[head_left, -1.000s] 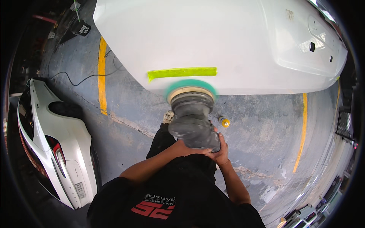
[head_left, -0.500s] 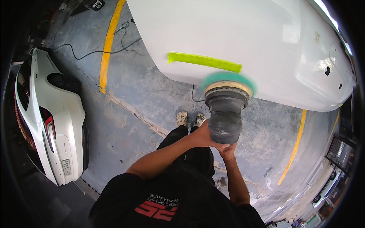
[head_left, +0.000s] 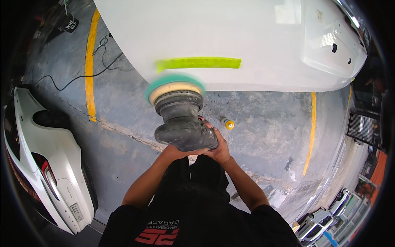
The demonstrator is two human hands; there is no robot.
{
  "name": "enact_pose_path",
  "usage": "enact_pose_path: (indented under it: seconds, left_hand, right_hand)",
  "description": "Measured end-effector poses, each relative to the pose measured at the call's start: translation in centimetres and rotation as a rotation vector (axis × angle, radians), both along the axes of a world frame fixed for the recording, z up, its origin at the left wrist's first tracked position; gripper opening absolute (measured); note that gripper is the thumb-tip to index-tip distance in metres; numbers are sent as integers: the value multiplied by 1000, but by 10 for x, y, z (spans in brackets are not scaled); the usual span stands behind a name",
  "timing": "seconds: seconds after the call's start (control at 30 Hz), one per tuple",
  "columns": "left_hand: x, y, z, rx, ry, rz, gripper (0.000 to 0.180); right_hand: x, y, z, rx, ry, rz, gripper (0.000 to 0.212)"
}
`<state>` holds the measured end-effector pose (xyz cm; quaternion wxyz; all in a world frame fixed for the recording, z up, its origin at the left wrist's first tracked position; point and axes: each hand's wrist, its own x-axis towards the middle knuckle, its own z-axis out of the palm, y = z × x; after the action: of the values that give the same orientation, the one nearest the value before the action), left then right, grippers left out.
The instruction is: The person uses a rotary polisher with a green pad to buff the surface of a white car rear bumper. The bumper is masked with green tape along its edges. The person moves the polisher systematically across the bumper's flat and curved areas.
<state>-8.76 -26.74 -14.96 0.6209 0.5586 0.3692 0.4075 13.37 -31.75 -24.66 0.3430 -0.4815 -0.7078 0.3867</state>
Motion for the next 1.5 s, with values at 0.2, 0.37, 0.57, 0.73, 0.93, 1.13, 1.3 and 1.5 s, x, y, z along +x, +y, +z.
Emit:
enact_pose_path:
  seconds: [0.2, 0.37, 0.57, 0.73, 0.93, 1.13, 1.3, 1.5]
  left_hand:
    - [-19, -17, -13, -137, -174, 68, 83]
    - [18, -20, -6, -223, -406, 146, 82]
    - [108, -24, 3, -182, -461, 272, 76]
    - [188, -2, 28, -149, -516, 265, 73]
    - [226, 15, 53, -47, -695, 370, 67]
    - [181, 4, 51, -48, -778, 408, 84]
    - [132, 13, 53, -55, -905, 541, 92]
    - [162, 7, 58, -98, -885, 473, 91]
  right_hand:
    - [-13, 13, 27, 114, -130, 81, 101]
    - [31, 32, 38, 243, -228, 189, 97]
    - [120, 55, 72, 337, -292, 304, 115]
    - [207, 63, 100, 412, -323, 276, 112]
    - [251, 78, 149, 179, -285, 437, 123]
    - [198, 106, 166, 338, -267, 646, 107]
    - [136, 131, 192, 311, -386, 772, 102]
    - [167, 123, 222, 189, -506, 761, 91]
